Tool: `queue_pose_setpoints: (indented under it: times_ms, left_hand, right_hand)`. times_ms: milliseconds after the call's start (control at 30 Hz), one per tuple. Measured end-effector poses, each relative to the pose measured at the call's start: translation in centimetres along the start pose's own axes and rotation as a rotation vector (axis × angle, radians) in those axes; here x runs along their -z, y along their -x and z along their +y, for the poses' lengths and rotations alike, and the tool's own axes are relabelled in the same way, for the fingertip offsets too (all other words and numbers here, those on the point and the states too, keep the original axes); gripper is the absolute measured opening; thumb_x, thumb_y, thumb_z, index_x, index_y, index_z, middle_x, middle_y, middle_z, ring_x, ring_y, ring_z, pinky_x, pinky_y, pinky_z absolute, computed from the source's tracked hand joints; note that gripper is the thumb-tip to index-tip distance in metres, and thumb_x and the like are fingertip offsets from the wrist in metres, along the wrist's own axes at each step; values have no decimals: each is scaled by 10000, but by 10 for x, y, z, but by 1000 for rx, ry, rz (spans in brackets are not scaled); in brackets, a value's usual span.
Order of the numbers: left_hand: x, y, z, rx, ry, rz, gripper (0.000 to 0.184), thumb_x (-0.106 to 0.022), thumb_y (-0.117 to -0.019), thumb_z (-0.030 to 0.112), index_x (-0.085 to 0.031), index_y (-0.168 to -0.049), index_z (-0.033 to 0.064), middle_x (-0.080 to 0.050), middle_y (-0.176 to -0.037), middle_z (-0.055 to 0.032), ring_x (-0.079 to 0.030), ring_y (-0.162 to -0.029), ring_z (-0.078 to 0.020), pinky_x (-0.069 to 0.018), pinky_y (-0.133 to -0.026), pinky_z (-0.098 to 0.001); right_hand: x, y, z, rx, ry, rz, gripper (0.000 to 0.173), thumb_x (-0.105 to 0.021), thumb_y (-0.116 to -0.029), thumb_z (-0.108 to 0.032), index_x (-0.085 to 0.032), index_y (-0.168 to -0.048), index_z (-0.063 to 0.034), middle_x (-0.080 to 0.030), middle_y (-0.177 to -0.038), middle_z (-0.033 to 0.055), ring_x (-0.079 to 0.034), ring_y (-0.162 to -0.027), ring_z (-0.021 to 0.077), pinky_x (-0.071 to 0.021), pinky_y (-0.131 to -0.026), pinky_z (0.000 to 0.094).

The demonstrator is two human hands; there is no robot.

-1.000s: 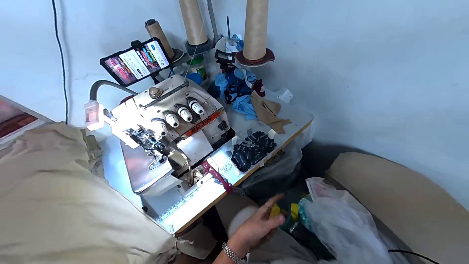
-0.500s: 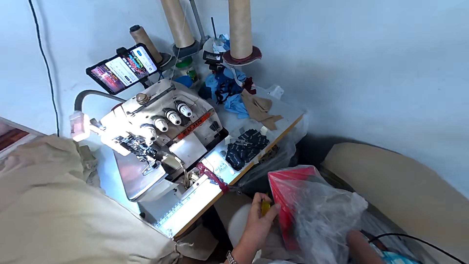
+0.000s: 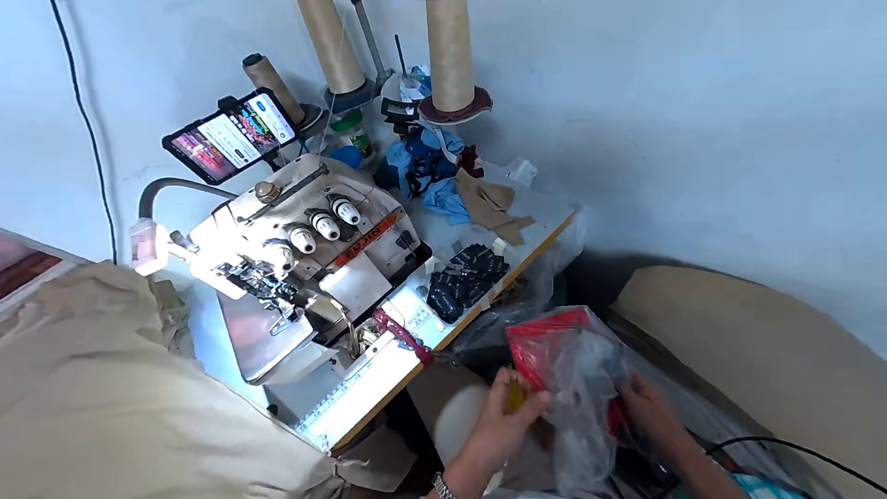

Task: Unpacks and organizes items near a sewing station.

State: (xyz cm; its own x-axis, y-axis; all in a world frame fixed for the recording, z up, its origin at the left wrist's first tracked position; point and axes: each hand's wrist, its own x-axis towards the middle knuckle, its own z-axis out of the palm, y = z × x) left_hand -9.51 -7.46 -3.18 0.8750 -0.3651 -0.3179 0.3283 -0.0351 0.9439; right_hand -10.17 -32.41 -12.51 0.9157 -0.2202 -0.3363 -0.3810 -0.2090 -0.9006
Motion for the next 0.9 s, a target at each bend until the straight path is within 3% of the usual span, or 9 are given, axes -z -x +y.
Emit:
queue_pose_setpoints:
  times_ms: [133,233,367,567,700,767,800,833,900]
  left_hand:
    - [-20,-6,7,114,-347,-95,595,-784,-886,338,-516,-1278,-20,-613,-1091,-153,-629,-942,-214,-549,-852,-387]
    - [-21,-13,-4,96,-503,-168,311,-635,-987,200,-651,-1147,-66,-673,-1056,-218,-655,-977,-289,-518,-910,-458]
    - [-9,-8,-14,-21,-225,-204,222,-561,-1024,146,-681,-949,-26,-631,-842,-26,-589,-738,-59,-516,-710,-253]
    - [26,14,-30,-180,-27,-435,234,-606,-976,118,-682,-817,-36,-668,-1113,-82,-580,-1118,-63,-465,-1005,-274]
    - [29,16,-31,-184,-20,-511,220,-647,-961,128,-704,-832,-41,-655,-1182,-119,-563,-1166,-70,-448,-1029,-268]
    - [29,14,-31,-201,-22,-522,225,-650,-962,133,-710,-843,-49,-647,-1238,-155,-550,-1223,-96,-430,-1070,-288]
    - [29,14,-31,-206,-22,-522,224,-650,-961,135,-710,-847,-49,-641,-1255,-163,-537,-1248,-108,-416,-1088,-299]
    - [28,14,-31,-207,-19,-524,225,-652,-963,141,-711,-852,-46,-637,-1271,-164,-527,-1269,-111,-404,-1105,-305]
    - [28,15,-30,-202,-7,-547,212,-658,-962,142,-720,-865,-36,-632,-1301,-153,-522,-1287,-98,-399,-1121,-308]
  right_hand:
    - [13,-7,-3,61,82,-115,287,-447,-1054,-81,-626,-1210,80,-684,-1045,154,-659,-945,135,-548,-890,354]
    - [28,-13,-7,30,138,-181,289,-438,-1064,-58,-609,-1242,93,-674,-1069,182,-647,-958,155,-527,-904,363]
    - [51,-28,13,-30,238,-302,277,-480,-1067,-109,-624,-1234,59,-676,-1060,177,-656,-958,194,-532,-904,408]
    - [60,-34,19,-162,522,-373,365,-513,-1082,-199,-588,-1330,58,-645,-1186,295,-625,-1115,405,-461,-1005,575]
    - [48,-17,6,-40,683,-76,363,-642,-999,-133,-618,-1316,43,-595,-1254,349,-599,-1151,523,-466,-991,672]
    - [41,4,-12,302,506,84,233,-595,-955,-52,-682,-1139,62,-637,-1118,287,-658,-964,435,-551,-831,607]
    - [35,15,-22,486,366,83,230,-522,-928,-95,-707,-1022,6,-674,-983,163,-666,-830,270,-576,-717,457]
    - [29,29,-35,586,159,-48,256,-478,-966,-158,-715,-957,-63,-693,-918,42,-659,-795,117,-578,-697,317]
    - [14,53,-57,604,-81,-495,316,-431,-1042,-211,-723,-960,-124,-734,-958,-11,-697,-882,71,-600,-799,290]
